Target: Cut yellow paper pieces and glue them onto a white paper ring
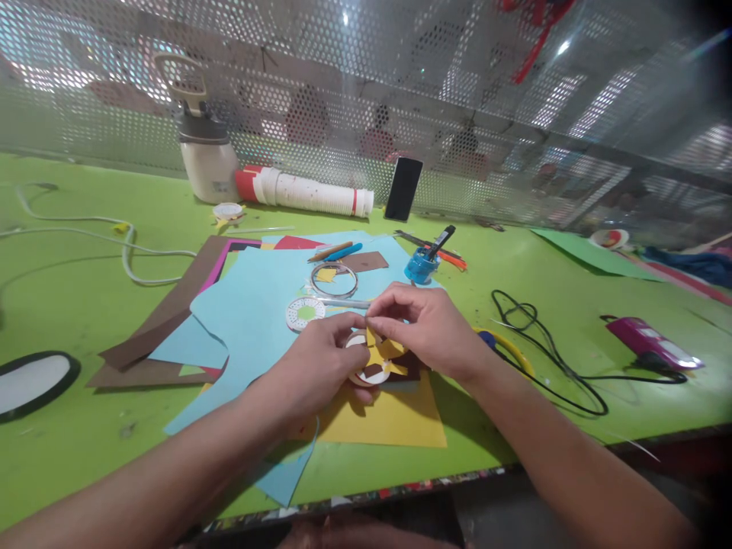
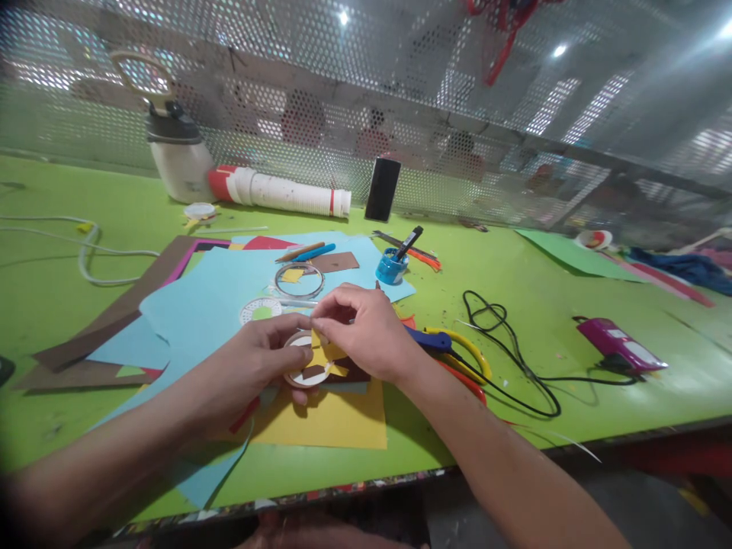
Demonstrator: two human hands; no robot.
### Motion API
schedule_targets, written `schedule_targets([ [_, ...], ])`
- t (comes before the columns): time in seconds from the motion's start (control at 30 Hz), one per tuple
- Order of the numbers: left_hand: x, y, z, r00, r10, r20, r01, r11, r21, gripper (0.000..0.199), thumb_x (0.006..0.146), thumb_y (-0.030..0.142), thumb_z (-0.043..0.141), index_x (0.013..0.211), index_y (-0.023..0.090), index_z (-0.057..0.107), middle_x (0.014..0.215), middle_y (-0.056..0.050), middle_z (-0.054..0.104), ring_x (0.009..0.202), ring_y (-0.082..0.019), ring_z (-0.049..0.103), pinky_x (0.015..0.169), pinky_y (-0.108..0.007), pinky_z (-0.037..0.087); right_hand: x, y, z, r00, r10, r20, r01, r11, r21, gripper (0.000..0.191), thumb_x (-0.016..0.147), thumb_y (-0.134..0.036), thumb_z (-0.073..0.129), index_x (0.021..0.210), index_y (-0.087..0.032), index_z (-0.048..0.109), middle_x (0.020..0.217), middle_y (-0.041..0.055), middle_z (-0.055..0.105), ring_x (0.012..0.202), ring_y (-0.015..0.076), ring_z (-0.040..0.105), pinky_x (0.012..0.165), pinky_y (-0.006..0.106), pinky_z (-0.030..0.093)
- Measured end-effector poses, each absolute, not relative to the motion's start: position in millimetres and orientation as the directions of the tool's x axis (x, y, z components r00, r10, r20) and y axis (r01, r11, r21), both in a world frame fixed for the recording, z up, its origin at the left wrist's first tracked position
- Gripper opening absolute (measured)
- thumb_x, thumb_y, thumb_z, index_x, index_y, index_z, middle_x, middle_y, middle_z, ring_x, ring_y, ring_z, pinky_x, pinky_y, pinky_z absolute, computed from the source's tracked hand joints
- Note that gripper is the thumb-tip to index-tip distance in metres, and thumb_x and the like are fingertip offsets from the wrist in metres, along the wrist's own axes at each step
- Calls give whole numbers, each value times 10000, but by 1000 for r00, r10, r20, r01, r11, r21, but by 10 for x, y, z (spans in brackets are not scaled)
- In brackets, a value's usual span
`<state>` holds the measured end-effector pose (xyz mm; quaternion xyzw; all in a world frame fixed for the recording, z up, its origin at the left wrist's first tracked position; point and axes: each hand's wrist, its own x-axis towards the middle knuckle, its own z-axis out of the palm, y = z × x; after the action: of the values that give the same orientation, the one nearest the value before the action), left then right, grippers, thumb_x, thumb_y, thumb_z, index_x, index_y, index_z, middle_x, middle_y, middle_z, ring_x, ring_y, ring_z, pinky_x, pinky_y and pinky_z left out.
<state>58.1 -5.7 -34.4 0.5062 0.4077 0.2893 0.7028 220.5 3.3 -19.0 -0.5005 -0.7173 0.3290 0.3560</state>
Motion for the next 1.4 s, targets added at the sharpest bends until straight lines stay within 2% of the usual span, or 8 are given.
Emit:
schedule_targets([
  [0.33,564,-52,-347,513,796,-323,-43,399,916,306,715,131,580,1021,136,595,675,-64,657,550,-179,652,526,-283,529,2255,27,-174,-261,962,79,409,185,-894,66,804,-229,628,821,-166,617,708,9,643,670,141,598,661,292,484],
  [0.5,569,-41,-350,518,792,-325,-44,404,914,282,709,122,579,990,135,602,676,-62,662,553,-170,649,524,-275,533,2256,8,-127,-266,955,131,580,267,-770,89,802,-249,641,815,-161,644,789,21,615,699,141,573,652,287,470],
  [0.7,563,-55,-343,514,795,-322,-9,381,925,202,713,129,570,913,134,596,623,-42,634,550,-178,654,527,-274,528,2181,-15,-133,-277,944,177,684,323,-654,71,785,-185,653,720,-176,627,713,-15,559,622,113,521,571,256,421],
  [0.8,560,-58,-345,519,792,-323,-2,379,926,233,715,128,574,947,140,595,625,-40,636,550,-179,654,528,-278,527,2190,-10,-127,-270,947,176,655,315,-687,83,772,-168,652,696,-178,619,699,-16,561,621,113,516,567,254,418],
  [0.93,567,-49,-338,507,798,-325,-28,392,919,254,722,124,589,976,135,594,716,-67,664,561,-173,656,518,-272,528,2236,-11,-106,-232,964,127,459,224,-859,95,776,-228,666,736,-177,596,657,-21,578,575,104,504,513,235,402],
  [1.03,567,-44,-313,473,813,-340,-57,414,909,269,741,124,585,1011,125,591,719,-81,670,561,-169,651,500,-258,519,2254,-26,-108,-191,972,135,347,195,-917,122,767,-253,690,741,-178,597,674,-15,603,586,107,527,522,234,422],
  [1.23,561,-53,-265,417,845,-335,-127,419,899,360,757,95,576,1115,136,571,638,-41,649,543,-158,634,491,-247,514,2230,-33,-159,-145,967,211,369,251,-895,106,770,-243,701,726,-176,631,683,-8,611,638,127,551,608,271,448],
  [1.4,570,-53,-274,398,857,-329,-122,404,906,221,768,111,578,988,123,586,677,-43,648,573,-152,634,529,-263,540,2216,3,-212,-171,925,339,484,379,-789,73,777,-189,691,711,-186,659,756,9,586,756,159,551,700,301,432],
])
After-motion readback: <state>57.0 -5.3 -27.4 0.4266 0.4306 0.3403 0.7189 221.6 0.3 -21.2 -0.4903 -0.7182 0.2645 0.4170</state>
